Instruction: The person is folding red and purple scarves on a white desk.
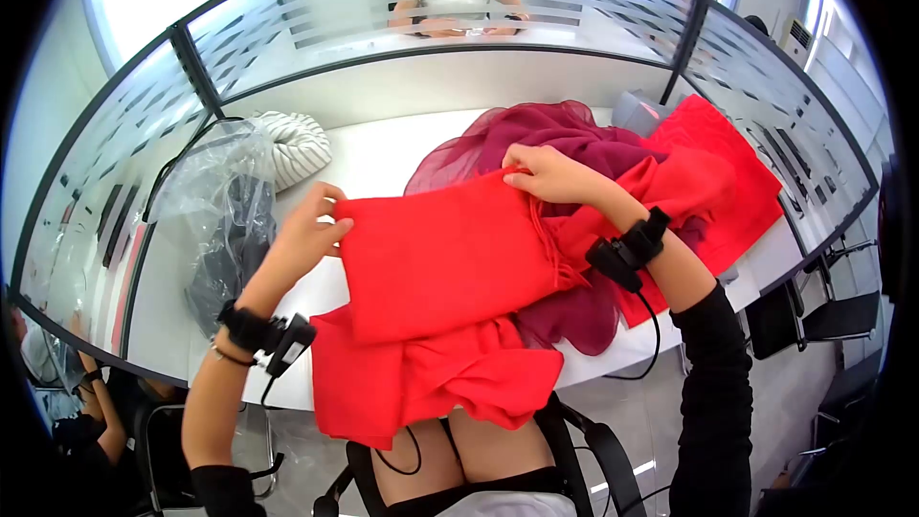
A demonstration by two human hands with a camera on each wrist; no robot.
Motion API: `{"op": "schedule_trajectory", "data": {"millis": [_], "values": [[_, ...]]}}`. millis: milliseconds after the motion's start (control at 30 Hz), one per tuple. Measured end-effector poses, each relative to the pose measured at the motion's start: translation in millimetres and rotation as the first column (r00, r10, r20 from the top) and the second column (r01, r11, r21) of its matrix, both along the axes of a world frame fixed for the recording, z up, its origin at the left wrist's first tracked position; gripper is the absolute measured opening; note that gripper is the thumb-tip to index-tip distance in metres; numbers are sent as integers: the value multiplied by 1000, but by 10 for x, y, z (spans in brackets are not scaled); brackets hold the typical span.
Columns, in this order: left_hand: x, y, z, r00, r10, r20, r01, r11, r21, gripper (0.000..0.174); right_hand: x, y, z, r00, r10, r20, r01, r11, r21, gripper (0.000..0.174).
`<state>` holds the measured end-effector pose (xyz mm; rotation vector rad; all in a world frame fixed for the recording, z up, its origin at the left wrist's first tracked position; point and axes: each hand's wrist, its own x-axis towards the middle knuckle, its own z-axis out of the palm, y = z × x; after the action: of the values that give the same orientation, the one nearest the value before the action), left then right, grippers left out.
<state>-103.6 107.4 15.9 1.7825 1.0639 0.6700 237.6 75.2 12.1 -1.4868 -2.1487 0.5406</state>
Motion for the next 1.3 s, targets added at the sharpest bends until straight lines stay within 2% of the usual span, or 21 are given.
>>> {"op": "schedule_trajectory", "data": {"millis": [67,133,167,200,233,267,367,467,500,600,667,733,833,933,967,1067,1133,1167,1200,1267,1300], "values": [[-8,205,-221,999,-29,-42,27,998,-49,26,-24,122,-113,997,-20,80,22,1000,-14,19],[-3,258,-376,991,-22,-134,23,1000,9,27,-79,138,-208,986,-57,159,65,997,-40,18],[-68,345,-570,990,-64,-124,68,997,24,27,-77,159,-281,986,-61,152,70,996,-52,19],[-39,304,-560,971,-50,-235,67,996,65,27,-60,170,-412,987,-65,144,77,994,-77,19],[-51,314,-649,965,-44,-258,68,994,85,25,-6,216,-571,994,-49,100,49,999,2,18],[-42,355,-691,960,-32,-278,68,991,118,24,-4,237,-571,994,-71,80,71,997,2,18],[-70,387,-750,994,-50,-94,53,998,34,22,-29,196,-612,992,-124,13,124,992,-17,17],[-103,423,-791,989,-29,147,50,989,-141,21,28,209,-674,991,-64,-119,69,997,38,18],[-102,421,-733,992,-24,124,45,984,-170,19,31,239,-691,987,-65,-146,75,995,59,17],[-99,506,-875,960,-20,279,45,996,-83,17,-14,289,-638,986,-99,-136,112,990,89,16],[-116,508,-883,960,0,279,20,997,-69,13,-76,316,-576,985,-112,-130,128,984,120,15],[-111,511,-851,963,12,270,2,999,-50,12,-142,341,-501,976,-205,-72,209,976,57,15],[-126,524,-902,959,46,278,-39,999,-28,12,-193,389,-456,969,-233,86,209,952,222,17],[-134,477,-879,970,94,224,-100,995,17,13,-224,352,-267,969,-242,58,217,936,278,17],[-132,455,-868,973,116,198,-126,991,38,14,-246,336,-237,955,-296,10,274,897,346,17],[-137,457,-861,985,134,110,-143,986,82,15,-445,47,-2,984,-171,-47,176,906,386,21],[-140,485,-925,987,81,136,-112,965,237,16,-597,-170,76,999,19,44,-33,941,338,21],[-138,493,-955,988,55,147,-99,945,312,16,-690,-301,126,992,107,62,-118,968,223,23],[-147,504,-961,988,24,154,-72,947,312,22,-780,-413,143,978,197,70,-204,973,105,25],[-142,486,-950,992,-22,121,-28,918,396,31,-915,-557,61,937,263,229,-284,956,67,35],[-138,457,-921,995,-40,95,2,927,374,33,-943,-582,-67,915,312,257,-353,926,131,50]]}}
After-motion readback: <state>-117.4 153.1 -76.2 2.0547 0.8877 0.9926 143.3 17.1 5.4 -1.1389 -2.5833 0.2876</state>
